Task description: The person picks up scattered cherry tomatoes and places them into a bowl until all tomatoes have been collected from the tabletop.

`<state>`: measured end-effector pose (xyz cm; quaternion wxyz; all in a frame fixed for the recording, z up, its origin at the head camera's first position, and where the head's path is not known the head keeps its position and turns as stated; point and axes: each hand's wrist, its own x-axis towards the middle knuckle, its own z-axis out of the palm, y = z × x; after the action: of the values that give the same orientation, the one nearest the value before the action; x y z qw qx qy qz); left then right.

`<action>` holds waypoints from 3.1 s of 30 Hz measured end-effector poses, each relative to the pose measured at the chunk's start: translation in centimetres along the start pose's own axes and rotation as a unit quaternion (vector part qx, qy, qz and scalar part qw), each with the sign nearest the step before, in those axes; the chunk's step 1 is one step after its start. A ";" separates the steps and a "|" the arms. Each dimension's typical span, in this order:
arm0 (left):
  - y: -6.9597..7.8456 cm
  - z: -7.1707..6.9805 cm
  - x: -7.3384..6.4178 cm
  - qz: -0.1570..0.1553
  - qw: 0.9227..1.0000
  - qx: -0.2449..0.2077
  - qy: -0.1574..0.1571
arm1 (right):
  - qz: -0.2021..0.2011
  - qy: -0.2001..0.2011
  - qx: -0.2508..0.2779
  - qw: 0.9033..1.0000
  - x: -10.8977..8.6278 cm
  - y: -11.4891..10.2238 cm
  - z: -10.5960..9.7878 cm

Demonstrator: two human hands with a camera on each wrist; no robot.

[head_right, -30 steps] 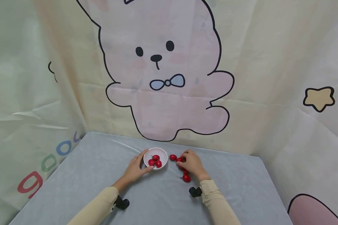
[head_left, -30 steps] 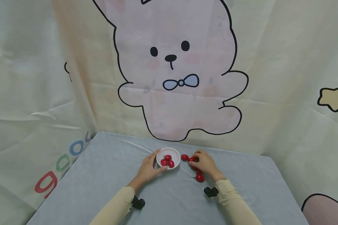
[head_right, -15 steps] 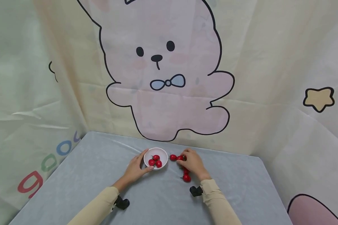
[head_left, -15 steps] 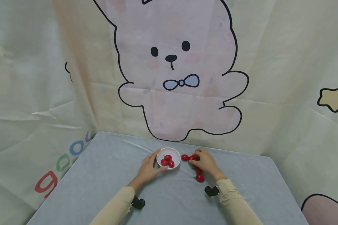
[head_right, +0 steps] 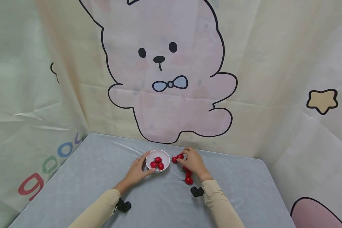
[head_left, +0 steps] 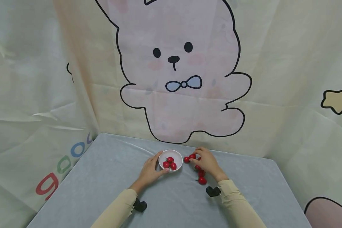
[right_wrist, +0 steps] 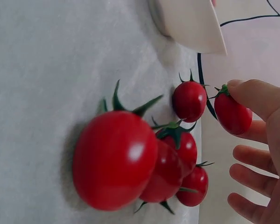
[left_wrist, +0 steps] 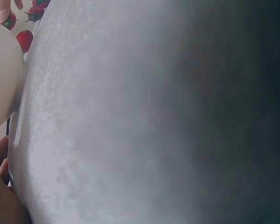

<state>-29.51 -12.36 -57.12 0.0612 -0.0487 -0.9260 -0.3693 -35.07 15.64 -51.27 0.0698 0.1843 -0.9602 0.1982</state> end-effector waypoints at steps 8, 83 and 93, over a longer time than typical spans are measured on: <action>-0.1 0.0 -0.1 -0.002 1.000 0.004 -0.001 | -0.010 0.000 0.005 1.000 0.3 -1.1 -0.1; 0.1 -0.1 0.0 0.010 1.000 0.016 0.012 | -0.071 0.006 0.021 0.997 1.6 -4.3 1.4; 0.0 -0.1 0.0 0.009 1.000 0.011 0.015 | -0.057 0.020 0.013 0.998 1.0 -3.2 1.2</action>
<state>-29.45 -12.37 -57.06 0.0789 -0.0509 -0.9286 -0.3591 -34.84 12.08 -50.98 0.0976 0.2354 -0.9438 0.2104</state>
